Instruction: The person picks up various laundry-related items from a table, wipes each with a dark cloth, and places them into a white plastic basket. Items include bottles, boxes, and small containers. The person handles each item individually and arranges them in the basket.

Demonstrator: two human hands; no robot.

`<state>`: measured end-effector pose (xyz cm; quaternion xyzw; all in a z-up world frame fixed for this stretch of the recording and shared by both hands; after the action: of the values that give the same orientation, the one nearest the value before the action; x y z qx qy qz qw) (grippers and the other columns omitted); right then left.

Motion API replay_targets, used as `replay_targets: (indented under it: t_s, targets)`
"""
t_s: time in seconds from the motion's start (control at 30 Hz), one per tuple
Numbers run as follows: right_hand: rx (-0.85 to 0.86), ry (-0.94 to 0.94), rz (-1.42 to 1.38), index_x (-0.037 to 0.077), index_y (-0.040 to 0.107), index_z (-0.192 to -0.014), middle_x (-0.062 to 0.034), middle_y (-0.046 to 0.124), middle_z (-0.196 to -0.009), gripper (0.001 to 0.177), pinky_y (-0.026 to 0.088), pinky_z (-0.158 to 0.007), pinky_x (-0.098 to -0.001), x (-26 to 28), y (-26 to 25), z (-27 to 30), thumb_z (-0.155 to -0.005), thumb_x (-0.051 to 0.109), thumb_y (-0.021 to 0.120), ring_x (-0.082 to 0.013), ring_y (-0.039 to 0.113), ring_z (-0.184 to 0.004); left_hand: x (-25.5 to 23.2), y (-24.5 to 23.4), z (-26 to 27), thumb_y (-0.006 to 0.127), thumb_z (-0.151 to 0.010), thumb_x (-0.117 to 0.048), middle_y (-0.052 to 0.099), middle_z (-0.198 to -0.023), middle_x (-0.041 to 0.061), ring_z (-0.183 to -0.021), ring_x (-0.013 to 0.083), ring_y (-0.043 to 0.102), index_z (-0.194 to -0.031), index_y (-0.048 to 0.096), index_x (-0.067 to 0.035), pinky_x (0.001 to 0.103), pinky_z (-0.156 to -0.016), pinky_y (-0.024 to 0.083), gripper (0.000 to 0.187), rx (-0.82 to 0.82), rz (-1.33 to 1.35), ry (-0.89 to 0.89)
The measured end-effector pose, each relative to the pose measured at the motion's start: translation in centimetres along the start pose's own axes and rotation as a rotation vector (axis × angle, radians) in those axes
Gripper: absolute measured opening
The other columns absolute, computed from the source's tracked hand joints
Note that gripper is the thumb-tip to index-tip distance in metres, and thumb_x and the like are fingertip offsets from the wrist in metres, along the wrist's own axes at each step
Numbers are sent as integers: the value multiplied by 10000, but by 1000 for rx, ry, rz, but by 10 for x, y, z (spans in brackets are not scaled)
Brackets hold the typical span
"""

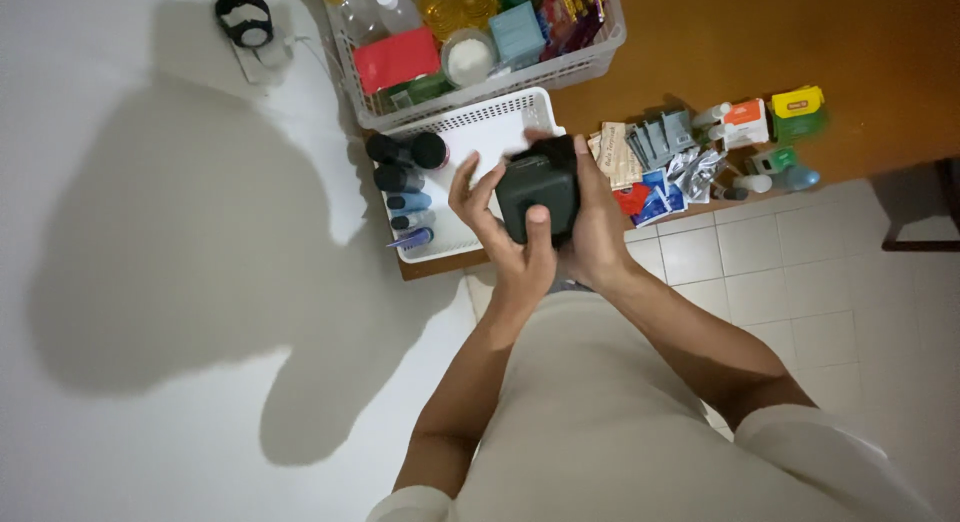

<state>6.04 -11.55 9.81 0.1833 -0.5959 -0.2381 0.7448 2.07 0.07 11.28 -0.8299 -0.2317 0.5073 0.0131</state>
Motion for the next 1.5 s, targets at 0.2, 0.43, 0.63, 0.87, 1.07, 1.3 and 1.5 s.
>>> replay_targets:
  t_s: [0.2, 0.43, 0.63, 0.87, 1.07, 1.3, 1.5]
  targets:
    - [-48, 334, -270, 15, 576, -1188, -101, 624, -1057, 327, 569, -831, -350, -61, -31, -1, -1133, 320, 471, -198, 636, -944, 2, 14, 4, 683, -1086, -292, 253, -1702, 269, -1586, 371, 268, -1410, 334, -139, 467, -1332, 216, 500, 69, 373, 86]
    - [-105, -474, 638, 37, 553, -1378, -111, 566, -1330, 310, 479, -1101, -399, 11, -9, 24, -1152, 223, 452, -285, 587, -1220, 63, 17, 24, 582, -1049, -308, 545, -1386, 287, -1252, 287, 567, -1352, 387, -76, 410, -1085, 469, 428, -75, 559, -669]
    - [376, -950, 1000, 46, 715, -1199, -164, 650, -1332, 331, 333, -1249, -568, 32, 31, 46, -874, 37, 657, -378, 538, -1393, 89, 49, 51, 407, -1172, -451, 537, -1236, 95, -1132, 205, 573, -1330, 486, -55, 349, -993, 501, 434, 34, 1341, -1107]
    - [71, -467, 689, 39, 640, -1233, -140, 652, -1262, 276, 509, -1061, -356, 19, 1, 11, -1007, 131, 510, -262, 636, -1190, 45, 19, 28, 547, -1134, -301, 483, -1375, 168, -1301, 256, 497, -1371, 410, -46, 403, -1150, 440, 375, 16, 324, -320]
    - [-166, 52, -9, 21, 614, -1196, -96, 638, -1078, 281, 512, -898, -358, -39, -48, 7, -1085, 244, 485, -184, 617, -983, 14, 24, 22, 588, -1110, -272, 475, -1441, 207, -1387, 298, 477, -1350, 315, -89, 411, -1189, 409, 407, 73, 340, -111]
    - [158, -968, 829, 32, 579, -1276, -218, 594, -1363, 258, 365, -1252, -526, 29, -1, 47, -1027, 89, 544, -377, 533, -1399, 78, 55, 54, 588, -1073, -488, 625, -1187, 125, -1064, 244, 627, -1290, 567, -41, 398, -942, 495, 498, 5, 1340, -1212]
    - [251, -1035, 1059, 173, 648, -1357, -170, 579, -1467, 476, 285, -1318, -510, 10, -23, 45, -938, -31, 548, -298, 426, -1541, 102, 64, 60, 592, -1030, -473, 635, -1204, 59, -1019, 191, 629, -1285, 613, -124, 384, -858, 474, 432, -1, 1138, -1304]
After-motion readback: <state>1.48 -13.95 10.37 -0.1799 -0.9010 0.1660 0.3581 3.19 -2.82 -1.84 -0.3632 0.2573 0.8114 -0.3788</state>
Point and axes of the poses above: each hand's wrist, its own z-axis away from the middle knuckle, its own y-axis out of the palm, x = y × z, the point moved 9 cm from there along -z, towards the middle knuckle
